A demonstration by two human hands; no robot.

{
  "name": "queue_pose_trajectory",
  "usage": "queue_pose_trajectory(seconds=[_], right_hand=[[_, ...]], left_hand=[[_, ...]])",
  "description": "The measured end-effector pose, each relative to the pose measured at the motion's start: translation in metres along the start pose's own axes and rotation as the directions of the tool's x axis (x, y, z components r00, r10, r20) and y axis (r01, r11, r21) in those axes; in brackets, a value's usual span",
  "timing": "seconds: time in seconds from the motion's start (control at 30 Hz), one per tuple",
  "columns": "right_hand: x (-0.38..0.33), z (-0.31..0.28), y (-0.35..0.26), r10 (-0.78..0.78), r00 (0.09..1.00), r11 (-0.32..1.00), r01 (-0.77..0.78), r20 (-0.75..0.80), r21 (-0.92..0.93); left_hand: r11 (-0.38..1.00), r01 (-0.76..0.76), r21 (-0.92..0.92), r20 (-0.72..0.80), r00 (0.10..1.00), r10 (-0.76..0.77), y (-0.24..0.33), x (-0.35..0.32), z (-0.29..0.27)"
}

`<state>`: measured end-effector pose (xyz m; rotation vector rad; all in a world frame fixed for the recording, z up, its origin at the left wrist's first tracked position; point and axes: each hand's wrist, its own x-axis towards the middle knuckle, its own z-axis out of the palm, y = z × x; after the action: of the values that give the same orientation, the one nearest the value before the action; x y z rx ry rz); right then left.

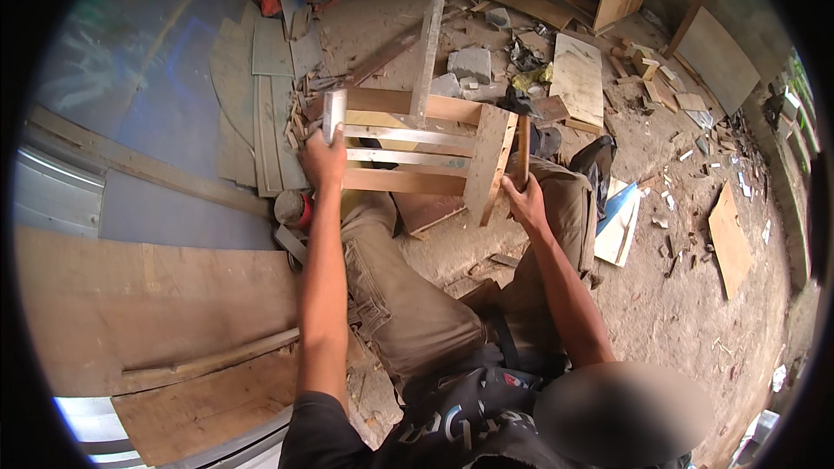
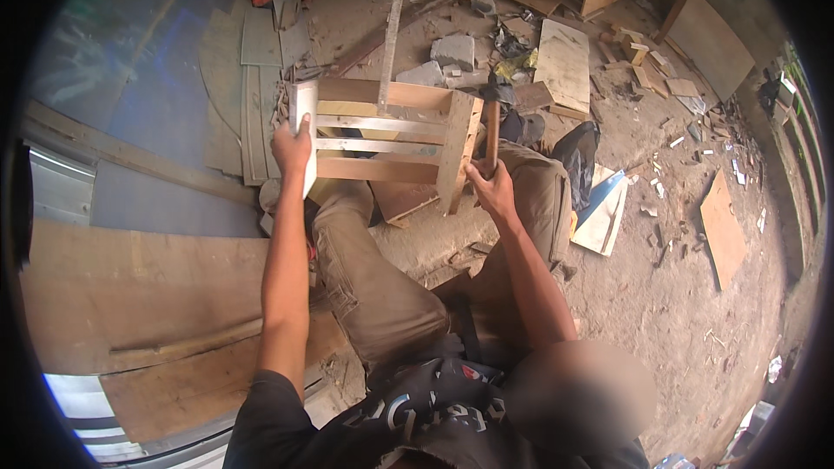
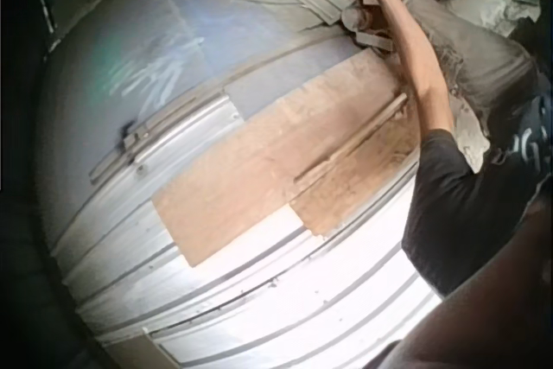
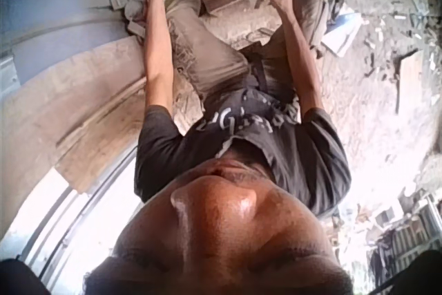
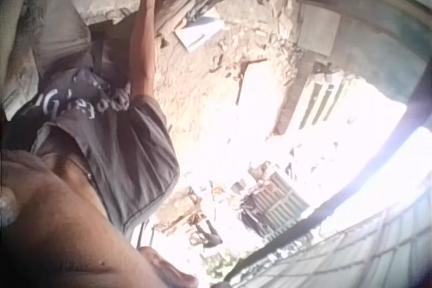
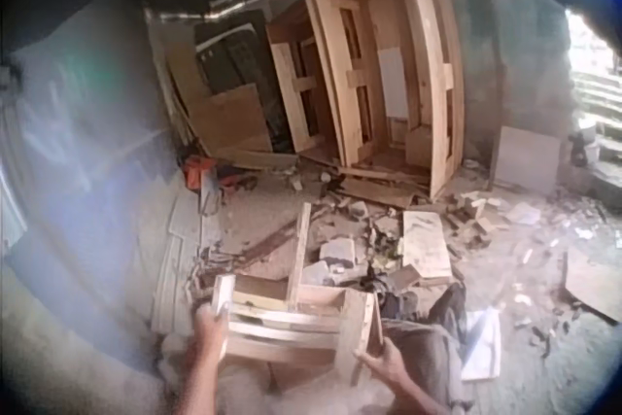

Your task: The person assembles a wooden crate by hammering nails into wooden slats and attaching side panels. They use a hammer to secure the pieces together and adjust the crate's position during the process.

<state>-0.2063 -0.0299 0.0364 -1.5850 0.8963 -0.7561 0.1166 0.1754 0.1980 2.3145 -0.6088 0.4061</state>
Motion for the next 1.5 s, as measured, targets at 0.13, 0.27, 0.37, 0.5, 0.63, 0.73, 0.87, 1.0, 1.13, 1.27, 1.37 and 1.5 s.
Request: queue_pose_trajectory(seconds=[0.13, 0.27, 0.37, 0.5, 0.63, 0.73, 0.87, 1.0, 1.13, 1.27, 1.37, 1.5], right_hand=[[-0.009, 0.005, -0.023, -0.012, 0.998, 0.988, 0.001, -0.070, -0.154], [-0.005, -0.004, -0.011, -0.037, 0.991, 0.983, 0.013, -0.127, -0.181], [-0.003, -0.013, -0.017, -0.064, 0.994, 0.974, 0.043, -0.090, -0.224], [0.028, -0.017, -0.032, -0.184, 0.982, 0.946, 0.168, -0.031, -0.278], [0.082, -0.009, -0.029, -0.187, 0.981, 0.843, 0.190, 0.057, -0.504], [0.107, 0.002, -0.028, -0.175, 0.972, 0.835, 0.231, 0.157, -0.500], [0.133, 0.019, -0.008, -0.136, 0.954, 0.758, 0.275, 0.269, -0.591], [0.144, 0.037, 0.000, -0.118, 0.928, 0.709, 0.328, 0.353, -0.624], [0.159, 0.053, 0.013, -0.039, 0.922, 0.681, 0.307, 0.385, -0.665], [0.159, 0.043, 0.042, -0.014, 0.930, 0.669, 0.282, 0.368, -0.688], [0.161, 0.055, 0.037, -0.056, 0.931, 0.707, 0.291, 0.360, -0.644], [0.163, 0.048, 0.038, -0.136, 0.924, 0.697, 0.345, 0.356, -0.629]], left_hand=[[0.996, 0.050, -0.078, 0.010, 0.999, -0.049, -0.010, -0.041, 0.022], [0.984, 0.126, -0.126, 0.031, 0.992, -0.123, -0.027, -0.072, 0.050], [0.968, 0.212, -0.136, 0.039, 0.977, -0.208, -0.033, -0.084, 0.060], [0.937, 0.313, -0.156, 0.131, 0.947, -0.294, -0.047, -0.077, 0.072], [0.919, 0.382, -0.094, 0.244, 0.904, -0.351, -0.062, -0.064, 0.090], [0.920, 0.393, -0.007, 0.262, 0.888, -0.377, -0.086, -0.070, 0.111], [0.906, 0.422, 0.032, 0.275, 0.868, -0.414, -0.113, -0.085, 0.131], [0.890, 0.453, 0.052, 0.332, 0.833, -0.443, -0.135, -0.096, 0.135], [0.909, 0.415, -0.043, 0.385, 0.846, -0.368, -0.148, -0.100, 0.142], [0.874, 0.485, 0.029, 0.335, 0.819, -0.465, -0.129, -0.125, 0.155], [0.870, 0.492, 0.027, 0.276, 0.833, -0.479, -0.136, -0.116, 0.154], [0.853, 0.521, 0.013, 0.253, 0.824, -0.507, -0.119, -0.116, 0.153]])
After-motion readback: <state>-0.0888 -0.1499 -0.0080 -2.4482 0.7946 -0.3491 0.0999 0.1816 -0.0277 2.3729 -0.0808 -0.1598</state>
